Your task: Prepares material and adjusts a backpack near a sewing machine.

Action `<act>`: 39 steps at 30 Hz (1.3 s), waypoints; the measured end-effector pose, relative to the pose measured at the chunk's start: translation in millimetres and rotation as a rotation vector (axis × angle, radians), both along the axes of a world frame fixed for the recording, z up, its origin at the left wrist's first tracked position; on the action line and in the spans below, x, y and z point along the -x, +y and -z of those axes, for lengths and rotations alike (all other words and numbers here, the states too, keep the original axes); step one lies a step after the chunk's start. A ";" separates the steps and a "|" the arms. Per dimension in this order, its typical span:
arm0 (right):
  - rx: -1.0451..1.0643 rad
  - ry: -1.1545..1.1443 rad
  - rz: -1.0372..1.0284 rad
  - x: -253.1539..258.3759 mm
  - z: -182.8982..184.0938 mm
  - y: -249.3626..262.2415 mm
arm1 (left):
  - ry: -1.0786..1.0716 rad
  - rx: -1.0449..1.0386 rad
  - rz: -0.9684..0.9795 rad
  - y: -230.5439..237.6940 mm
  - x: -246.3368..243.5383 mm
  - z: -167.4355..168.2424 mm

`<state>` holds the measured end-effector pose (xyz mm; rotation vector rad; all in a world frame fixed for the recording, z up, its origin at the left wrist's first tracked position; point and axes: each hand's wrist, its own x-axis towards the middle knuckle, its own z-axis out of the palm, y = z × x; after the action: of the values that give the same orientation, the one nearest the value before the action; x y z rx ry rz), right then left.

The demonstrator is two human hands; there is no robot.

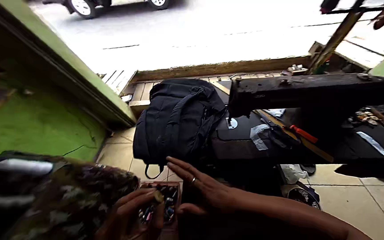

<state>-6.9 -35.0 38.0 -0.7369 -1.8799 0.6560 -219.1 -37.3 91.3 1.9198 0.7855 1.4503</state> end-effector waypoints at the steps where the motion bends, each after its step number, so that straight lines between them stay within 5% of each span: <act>1: 0.079 0.127 -0.100 1.1 -4.7 3.1 | -0.034 -0.012 0.025 3.3 -19.5 3.7; 3: 0.172 0.270 -0.146 2.4 -3.7 2.6 | -0.125 0.020 0.083 8.7 -39.7 10.2; 7: 0.043 0.230 0.088 -11.6 16.1 -6.9 | -0.293 0.209 0.196 18.7 -52.8 14.4; 14: -0.224 -0.317 0.356 -55.4 38.6 -34.1 | -0.211 0.326 0.159 27.7 -77.3 37.0; 23: 0.080 -0.182 0.332 -81.8 64.6 -59.0 | -0.528 0.848 0.403 26.8 -100.6 40.9; 25: 0.055 -0.193 0.335 -79.6 72.7 -62.7 | -0.435 0.790 0.351 26.9 -106.6 43.2; 29: -0.207 -0.492 0.433 -79.8 52.3 -69.3 | 0.057 0.283 0.165 33.4 -114.7 69.7; 33: -0.263 -0.512 0.534 -100.8 7.5 -65.2 | 0.027 0.618 0.440 34.3 -108.5 73.9; 35: -0.152 -0.406 0.520 -114.5 2.5 -51.8 | -0.028 0.672 0.584 32.4 -107.2 74.8; 39: 0.310 0.001 0.202 -119.3 34.8 -29.2 | 0.060 0.166 0.504 19.9 -113.3 63.5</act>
<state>112.4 -64.1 3.2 -1.1090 -1.6927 0.8264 -105.8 -17.4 27.8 1.8639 0.3893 0.9939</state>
